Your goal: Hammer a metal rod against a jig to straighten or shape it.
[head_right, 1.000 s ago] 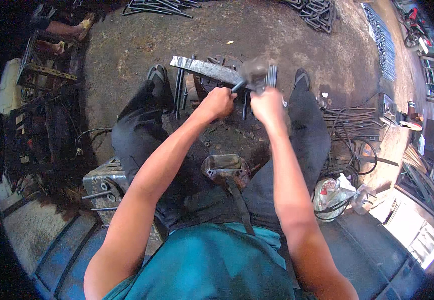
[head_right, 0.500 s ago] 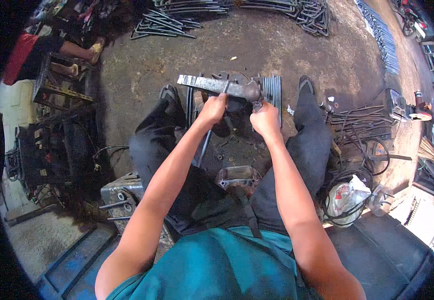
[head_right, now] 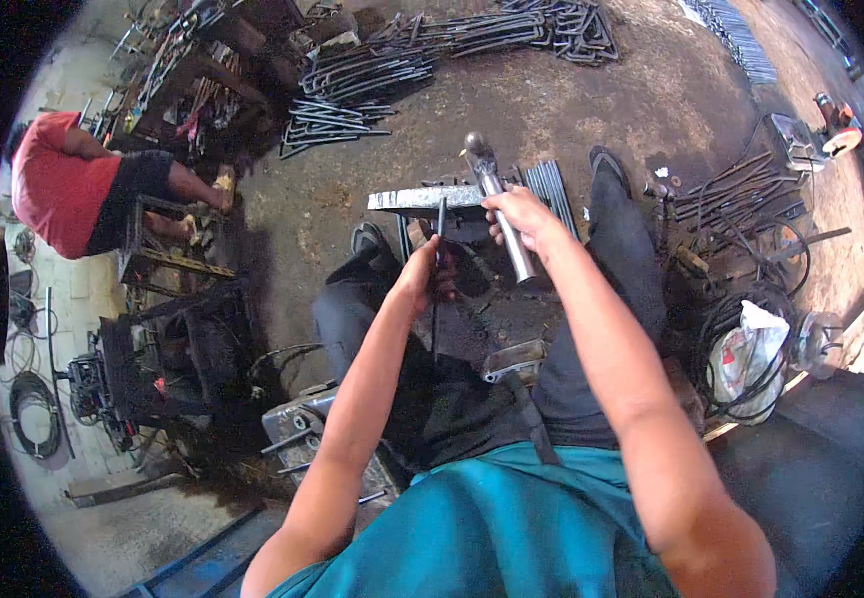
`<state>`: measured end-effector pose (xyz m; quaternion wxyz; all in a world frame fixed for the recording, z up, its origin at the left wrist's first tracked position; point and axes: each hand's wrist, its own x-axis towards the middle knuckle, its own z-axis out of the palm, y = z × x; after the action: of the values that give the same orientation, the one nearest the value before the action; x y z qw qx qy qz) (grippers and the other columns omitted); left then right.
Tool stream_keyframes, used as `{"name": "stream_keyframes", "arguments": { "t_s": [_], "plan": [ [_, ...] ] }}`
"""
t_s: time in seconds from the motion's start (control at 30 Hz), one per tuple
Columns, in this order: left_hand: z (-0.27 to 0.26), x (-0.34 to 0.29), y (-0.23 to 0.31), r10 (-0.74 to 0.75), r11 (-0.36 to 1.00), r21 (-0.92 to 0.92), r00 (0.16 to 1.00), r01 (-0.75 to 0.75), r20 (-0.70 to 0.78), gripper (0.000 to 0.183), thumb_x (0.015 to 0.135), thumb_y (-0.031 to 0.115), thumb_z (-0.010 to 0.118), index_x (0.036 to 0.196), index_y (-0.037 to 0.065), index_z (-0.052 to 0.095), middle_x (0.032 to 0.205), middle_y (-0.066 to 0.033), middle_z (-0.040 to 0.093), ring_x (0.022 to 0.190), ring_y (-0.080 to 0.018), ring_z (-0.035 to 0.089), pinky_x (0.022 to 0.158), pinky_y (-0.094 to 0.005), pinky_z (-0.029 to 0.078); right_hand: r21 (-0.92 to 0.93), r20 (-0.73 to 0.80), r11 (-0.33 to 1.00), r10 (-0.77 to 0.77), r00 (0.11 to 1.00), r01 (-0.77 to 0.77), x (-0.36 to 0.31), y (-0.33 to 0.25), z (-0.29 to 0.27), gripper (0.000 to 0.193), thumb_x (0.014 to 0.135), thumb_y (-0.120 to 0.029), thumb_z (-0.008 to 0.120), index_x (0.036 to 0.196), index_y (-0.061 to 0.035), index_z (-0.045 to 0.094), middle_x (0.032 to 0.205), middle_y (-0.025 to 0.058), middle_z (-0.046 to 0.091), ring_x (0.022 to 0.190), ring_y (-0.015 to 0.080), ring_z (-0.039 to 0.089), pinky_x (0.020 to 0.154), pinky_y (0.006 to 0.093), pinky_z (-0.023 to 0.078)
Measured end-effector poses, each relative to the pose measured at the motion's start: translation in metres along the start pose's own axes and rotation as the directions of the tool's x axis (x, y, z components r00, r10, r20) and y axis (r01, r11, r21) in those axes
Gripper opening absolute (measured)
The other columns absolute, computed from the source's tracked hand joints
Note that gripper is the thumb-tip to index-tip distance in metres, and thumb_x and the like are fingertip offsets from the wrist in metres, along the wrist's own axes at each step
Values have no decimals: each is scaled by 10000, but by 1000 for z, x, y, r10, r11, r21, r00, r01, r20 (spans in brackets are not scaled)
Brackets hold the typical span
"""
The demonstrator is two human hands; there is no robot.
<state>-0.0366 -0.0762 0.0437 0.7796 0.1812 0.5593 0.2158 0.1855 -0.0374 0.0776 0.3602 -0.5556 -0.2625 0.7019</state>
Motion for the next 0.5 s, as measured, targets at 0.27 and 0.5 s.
{"name": "stream_keyframes", "arguments": {
  "t_s": [0.27, 0.5],
  "plan": [
    [-4, 5, -3, 46, 969, 244, 999, -39, -22, 399, 992, 466, 456, 917, 106, 610, 743, -6, 569, 632, -143, 514, 582, -320, 417, -475, 40, 872, 157, 987, -120, 3, 8, -34, 318, 887, -274, 674, 720, -129, 445, 530, -25, 429, 399, 95, 429, 361, 284, 336],
    [-25, 37, 29, 252, 621, 784, 949, -10, -187, 702, 977, 573, 395, 817, -67, 638, 652, -159, 617, 630, -261, 630, 608, -413, 480, -430, 131, 900, 138, 982, -69, 5, 18, -47, 319, 871, -272, 690, 732, -115, 450, 534, -24, 440, 396, 86, 420, 366, 292, 342]
  ]
}}
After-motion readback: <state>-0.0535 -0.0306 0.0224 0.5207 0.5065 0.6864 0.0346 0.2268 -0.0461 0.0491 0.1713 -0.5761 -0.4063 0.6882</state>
